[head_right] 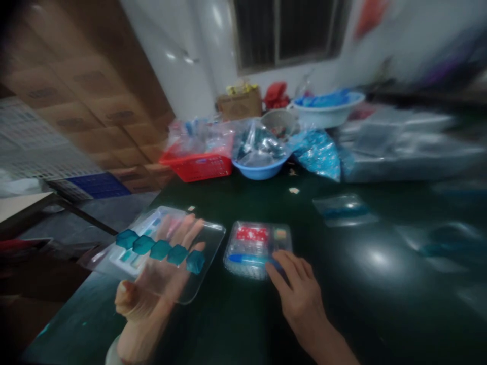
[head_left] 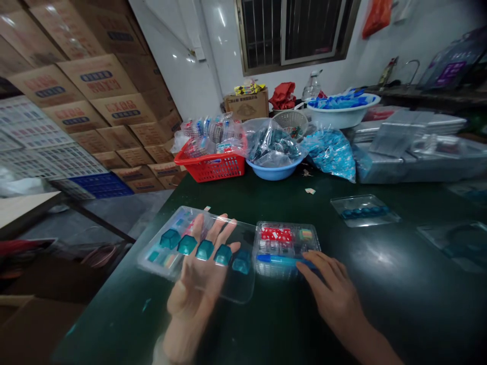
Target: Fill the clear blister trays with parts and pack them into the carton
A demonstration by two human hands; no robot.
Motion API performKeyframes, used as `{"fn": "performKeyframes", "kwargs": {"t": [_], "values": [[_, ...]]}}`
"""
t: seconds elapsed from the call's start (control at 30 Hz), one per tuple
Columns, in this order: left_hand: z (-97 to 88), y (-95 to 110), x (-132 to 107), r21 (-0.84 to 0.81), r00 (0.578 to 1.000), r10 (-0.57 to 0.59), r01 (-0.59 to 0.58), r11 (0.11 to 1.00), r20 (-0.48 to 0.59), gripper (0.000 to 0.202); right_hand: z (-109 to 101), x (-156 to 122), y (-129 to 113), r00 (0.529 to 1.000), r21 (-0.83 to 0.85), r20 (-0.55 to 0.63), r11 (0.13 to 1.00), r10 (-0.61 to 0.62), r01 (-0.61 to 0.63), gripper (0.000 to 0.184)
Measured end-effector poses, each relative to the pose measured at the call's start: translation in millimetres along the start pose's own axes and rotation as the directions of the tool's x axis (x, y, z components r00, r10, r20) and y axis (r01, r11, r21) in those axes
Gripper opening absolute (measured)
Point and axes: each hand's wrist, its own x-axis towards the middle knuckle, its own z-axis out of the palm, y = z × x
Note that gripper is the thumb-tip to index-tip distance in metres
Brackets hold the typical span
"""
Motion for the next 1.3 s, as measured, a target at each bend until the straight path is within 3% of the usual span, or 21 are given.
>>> {"fn": "performKeyframes", "kwargs": {"t": [0.13, 0.37, 0.6, 0.67, 0.77, 0.9, 1.0, 1.1, 1.3], "values": [[4.2, -4.6, 6.0, 0.030, 0.999, -0.018, 0.017, 0.999, 0.038, 0.097, 4.8, -6.5, 3.6, 1.000, 0.014, 0.000, 1.000, -0.020, 0.020, 0.032], [7.3, -3.5, 25.3, 0.114, 0.963, -0.140, 0.116, 0.987, 0.232, 0.094, 14.5, -12.4, 6.7, 0.998, 0.029, -0.055, 0.999, -0.033, 0.034, 0.034], [28.3, 4.7, 62.2, 0.354, 0.865, -0.139, -0.047, 0.934, 0.482, 0.074, 18.9, -14.0, 6.7, 0.997, 0.042, -0.076, 0.999, -0.015, 0.018, 0.031], [38.0, 5.4, 72.4, 0.512, 0.822, -0.171, -0.162, 0.844, 0.543, 0.073, 18.9, -14.2, 6.6, 0.997, 0.041, -0.078, 0.999, -0.013, 0.016, 0.032], [53.1, 0.8, 83.5, 0.706, 0.746, -0.247, -0.389, 0.591, 0.618, 0.081, 16.9, -14.3, 4.8, 0.992, 0.072, -0.125, 0.997, 0.013, -0.004, 0.033], [64.6, -14.5, 91.8, 0.746, 0.622, -0.421, -0.611, 0.267, 0.660, 0.088, 12.1, -14.5, 0.7, 0.981, 0.154, -0.136, 0.981, 0.139, -0.117, 0.031], [63.6, -26.3, 97.2, 0.699, 0.565, -0.550, -0.714, 0.048, 0.615, 0.088, 10.3, -15.2, -0.8, 0.969, 0.181, -0.137, 0.967, 0.206, -0.180, 0.028], [59.5, -34.5, 101.9, 0.675, 0.520, -0.648, -0.738, -0.012, 0.557, 0.084, 11.1, -16.2, 0.4, 0.948, 0.190, -0.161, 0.951, 0.275, -0.243, 0.028], [51.8, -44.9, 103.7, 0.696, 0.463, -0.716, -0.716, 0.045, 0.523, 0.079, 16.5, -21.9, 5.9, 0.902, 0.181, -0.163, 0.911, 0.401, -0.372, 0.033]]}}
